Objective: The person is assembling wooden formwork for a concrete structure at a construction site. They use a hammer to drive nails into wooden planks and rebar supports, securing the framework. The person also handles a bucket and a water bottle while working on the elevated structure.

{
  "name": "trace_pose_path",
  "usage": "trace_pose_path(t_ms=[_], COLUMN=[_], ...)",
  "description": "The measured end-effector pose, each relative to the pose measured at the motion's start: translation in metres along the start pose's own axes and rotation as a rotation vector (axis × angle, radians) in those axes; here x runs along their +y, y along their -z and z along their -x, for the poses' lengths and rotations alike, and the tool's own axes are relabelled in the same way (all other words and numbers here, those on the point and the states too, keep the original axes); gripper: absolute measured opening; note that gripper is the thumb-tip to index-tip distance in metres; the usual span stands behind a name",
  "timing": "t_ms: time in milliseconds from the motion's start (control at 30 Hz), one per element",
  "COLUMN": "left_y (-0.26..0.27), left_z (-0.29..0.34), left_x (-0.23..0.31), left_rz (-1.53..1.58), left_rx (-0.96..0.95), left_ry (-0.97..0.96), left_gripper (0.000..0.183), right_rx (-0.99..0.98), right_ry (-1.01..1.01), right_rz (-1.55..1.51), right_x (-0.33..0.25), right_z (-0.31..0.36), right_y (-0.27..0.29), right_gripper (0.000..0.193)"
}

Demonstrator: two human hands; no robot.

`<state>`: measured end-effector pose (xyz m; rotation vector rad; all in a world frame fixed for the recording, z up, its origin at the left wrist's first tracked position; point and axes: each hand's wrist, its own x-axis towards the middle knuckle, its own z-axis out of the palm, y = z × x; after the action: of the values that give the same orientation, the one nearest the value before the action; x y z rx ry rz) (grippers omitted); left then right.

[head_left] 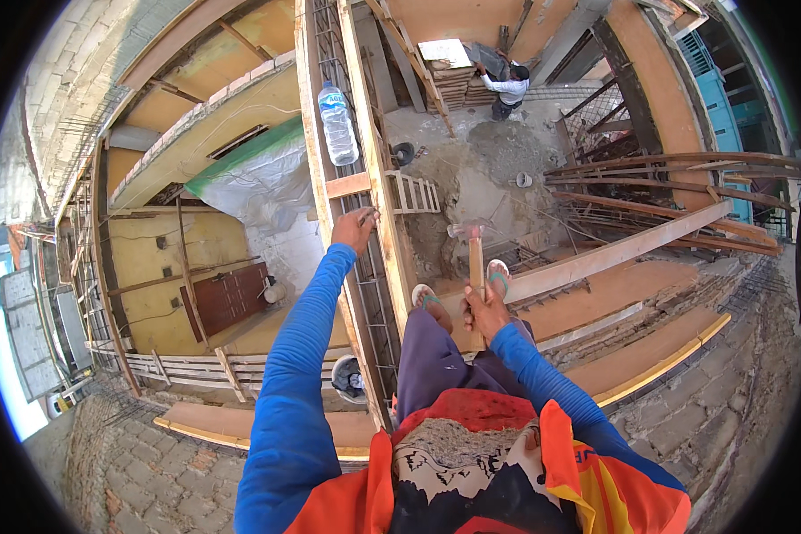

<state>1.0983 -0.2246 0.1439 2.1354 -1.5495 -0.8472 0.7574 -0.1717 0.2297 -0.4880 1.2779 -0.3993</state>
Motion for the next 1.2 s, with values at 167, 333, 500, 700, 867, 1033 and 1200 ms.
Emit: trace_pose_path(t_ms=[167,333,500,700,867,1033,1200], left_y=[-0.025,-0.074,-0.101,-0.123,-0.100,-0.067,-0.056], left_z=[-0.086,-0.152,-0.196,-0.193,-0.192,-0.199,-0.201], left_x=[-0.047,-0.104,-0.107,-0.133,-0.113,-0.104,-0.104], left_rz=[0.003,-0.198,-0.165,-0.093,0.009,-0.236,-0.336], left_rx=[0.181,0.410,0.338,0.595,0.263,-0.113,-0.205], left_ry=[0.139,0.071,-0.092,-0.081,-0.059,-0.169,-0.218], left_gripper=[0.041,0.036,0.036,0.032,0.030,0.031,0.031], right_rx=[0.007,0.135,-0.018,-0.057,-0.073,-0.062,-0.042], right_ry=[-0.070,0.459,0.119,0.080,0.075,0.126,0.319], right_rz=[0.174,0.582,0.265,0.080,0.009,0.169,0.360], right_x=[0.010,0.064,0.043,0.046,0.044,0.040,0.042], right_z=[-0.043,-0.108,-0.163,-0.215,-0.232,-0.238,-0.250], right_y=[0.026,0.048,0.031,0.009,0.002,-0.004,-0.013], right_gripper=[0.021,0.032,0.035,0.035,0.039,0.048,0.054])
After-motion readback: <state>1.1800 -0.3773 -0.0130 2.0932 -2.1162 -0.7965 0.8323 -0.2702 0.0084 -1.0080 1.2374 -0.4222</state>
